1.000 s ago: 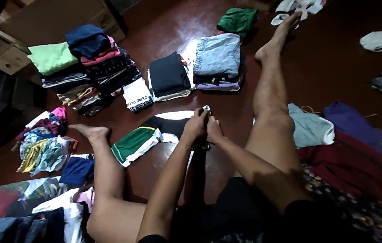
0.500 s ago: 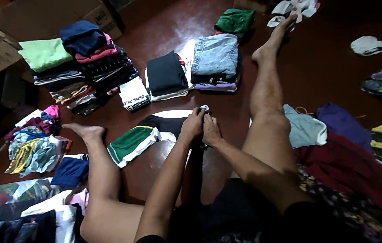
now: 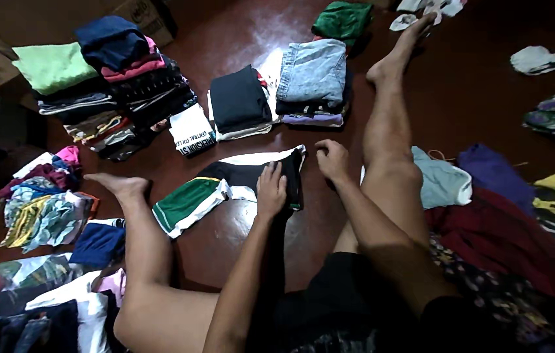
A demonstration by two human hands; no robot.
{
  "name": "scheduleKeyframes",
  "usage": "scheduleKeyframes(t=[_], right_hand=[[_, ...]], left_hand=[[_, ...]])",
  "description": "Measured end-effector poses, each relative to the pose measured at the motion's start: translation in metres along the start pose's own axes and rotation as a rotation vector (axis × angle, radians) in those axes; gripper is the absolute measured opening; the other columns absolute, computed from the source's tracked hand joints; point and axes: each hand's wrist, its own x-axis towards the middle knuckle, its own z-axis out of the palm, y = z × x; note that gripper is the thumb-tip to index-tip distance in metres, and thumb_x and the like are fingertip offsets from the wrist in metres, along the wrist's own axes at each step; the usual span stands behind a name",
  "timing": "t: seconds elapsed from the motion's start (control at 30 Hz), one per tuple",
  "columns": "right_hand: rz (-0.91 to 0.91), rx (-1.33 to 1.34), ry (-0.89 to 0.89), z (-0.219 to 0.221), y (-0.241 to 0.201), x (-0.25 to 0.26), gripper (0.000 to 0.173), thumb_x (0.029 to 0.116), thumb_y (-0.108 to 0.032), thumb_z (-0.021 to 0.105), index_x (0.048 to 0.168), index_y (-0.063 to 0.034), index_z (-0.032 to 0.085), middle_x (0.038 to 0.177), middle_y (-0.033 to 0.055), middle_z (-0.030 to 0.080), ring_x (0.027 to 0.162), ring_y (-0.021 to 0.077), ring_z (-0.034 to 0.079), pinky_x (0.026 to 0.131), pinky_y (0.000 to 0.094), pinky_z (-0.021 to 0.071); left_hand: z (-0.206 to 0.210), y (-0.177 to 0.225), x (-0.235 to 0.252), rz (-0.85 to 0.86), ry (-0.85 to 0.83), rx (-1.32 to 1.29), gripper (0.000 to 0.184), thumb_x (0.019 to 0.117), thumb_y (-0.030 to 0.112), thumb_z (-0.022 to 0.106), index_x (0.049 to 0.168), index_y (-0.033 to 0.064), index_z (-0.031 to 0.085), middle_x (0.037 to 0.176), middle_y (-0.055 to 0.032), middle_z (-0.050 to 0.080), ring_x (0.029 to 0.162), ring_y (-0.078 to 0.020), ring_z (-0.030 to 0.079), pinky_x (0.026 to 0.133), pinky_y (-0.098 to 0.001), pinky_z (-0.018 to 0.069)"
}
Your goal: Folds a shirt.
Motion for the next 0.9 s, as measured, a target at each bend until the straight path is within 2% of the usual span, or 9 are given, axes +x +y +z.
scheduleKeyframes(t=[0.1,0.17,0.27,0.37,0.43,0.5,0.67,0.77,0.9], right_hand=[[-0.323,-0.040,0.202,0.032,0.023,0.007,0.028,0.1014,-0.012,0.055,0.124,-0.0033,0.071,0.130,0.0176,0.066,0.126,0.0340,0.059,0.109,0.0521,0.0456],[-0.521,-0.101,0.170,0.059,0.032,0.007,0.027,0.1012,-0.017,0.057,0.122,-0.0084,0.073,0.138,0.0125,0.064,0.133,0.0335,0.055,0.109,0.0585,0.0439],[-0.527,-0.354,-0.140,0.082,0.050,0.020,0.041,0.1043,-0.039,0.053,0.143,-0.0266,0.063,0.162,0.0014,0.043,0.155,0.0324,0.027,0.119,0.0719,0.0177],[-0.446,-0.582,-0.304,0.081,0.066,0.045,0.056,0.1061,-0.048,0.049,0.158,-0.0288,0.043,0.172,-0.0015,0.024,0.160,0.0358,0.005,0.113,0.0836,0.0002],[-0.474,-0.608,-0.106,0.078,0.054,0.044,0.052,0.0981,-0.021,0.064,0.150,-0.0224,0.056,0.166,0.0076,0.036,0.158,0.0430,0.013,0.114,0.0832,0.0045],[-0.517,-0.575,0.058,0.087,0.048,0.029,0.046,0.0950,-0.018,0.067,0.140,-0.0170,0.063,0.158,0.0150,0.046,0.152,0.0457,0.026,0.115,0.0778,0.0195],[-0.439,-0.679,-0.503,0.091,0.058,0.024,0.062,0.1034,-0.046,0.057,0.161,-0.0335,0.036,0.173,0.0085,0.015,0.159,0.0402,0.010,0.115,0.0793,0.0174],[-0.468,-0.804,-0.657,0.054,0.051,0.042,0.070,0.0968,-0.034,0.072,0.159,-0.0333,0.040,0.172,0.0075,0.019,0.157,0.0412,0.016,0.113,0.0796,0.0201],[-0.341,-0.873,-0.557,0.011,0.060,0.055,0.072,0.0865,-0.017,0.080,0.152,-0.0312,0.052,0.169,0.0124,0.028,0.155,0.0486,0.018,0.111,0.0848,0.0141]], left_hand=[[0.032,-0.001,-0.008,-0.127,-0.240,0.246,0.063,0.1080,0.057,0.025,0.163,0.0277,0.031,0.174,-0.0046,0.012,0.160,-0.0313,0.002,0.122,-0.0712,-0.0028],[0.044,0.013,-0.003,-0.191,-0.302,0.329,0.067,0.1060,0.062,0.026,0.165,0.0292,0.025,0.174,-0.0056,0.004,0.160,-0.0338,-0.005,0.119,-0.0747,-0.0061],[0.051,0.018,-0.002,-0.211,-0.262,0.238,0.060,0.1068,0.052,0.033,0.161,0.0254,0.038,0.174,-0.0061,0.009,0.160,-0.0328,-0.003,0.119,-0.0739,-0.0080],[0.044,0.009,-0.015,-0.110,-0.106,-0.029,0.053,0.1095,0.043,0.033,0.149,0.0164,0.056,0.170,-0.0102,0.026,0.159,-0.0324,0.012,0.125,-0.0659,0.0003],[0.029,0.002,-0.026,-0.046,0.040,-0.091,0.047,0.1080,0.034,0.035,0.141,0.0145,0.063,0.162,-0.0109,0.042,0.155,-0.0331,0.027,0.126,-0.0601,0.0154],[0.013,-0.011,-0.039,-0.081,0.143,-0.027,0.045,0.1067,0.030,0.037,0.138,0.0137,0.065,0.157,-0.0098,0.048,0.152,-0.0336,0.033,0.124,-0.0601,0.0209],[-0.038,-0.075,-0.057,-0.270,0.267,0.177,0.046,0.1068,0.031,0.041,0.142,0.0100,0.060,0.158,-0.0148,0.046,0.150,-0.0388,0.035,0.120,-0.0653,0.0247],[-0.083,-0.128,-0.079,-0.397,0.328,0.301,0.048,0.1077,0.034,0.040,0.145,0.0089,0.057,0.157,-0.0177,0.045,0.147,-0.0414,0.040,0.116,-0.0661,0.0315],[-0.115,-0.178,-0.118,-0.673,0.147,0.326,0.058,0.1095,0.044,0.034,0.161,0.0178,0.036,0.170,-0.0171,0.020,0.155,-0.0447,0.019,0.118,-0.0733,0.0176]])
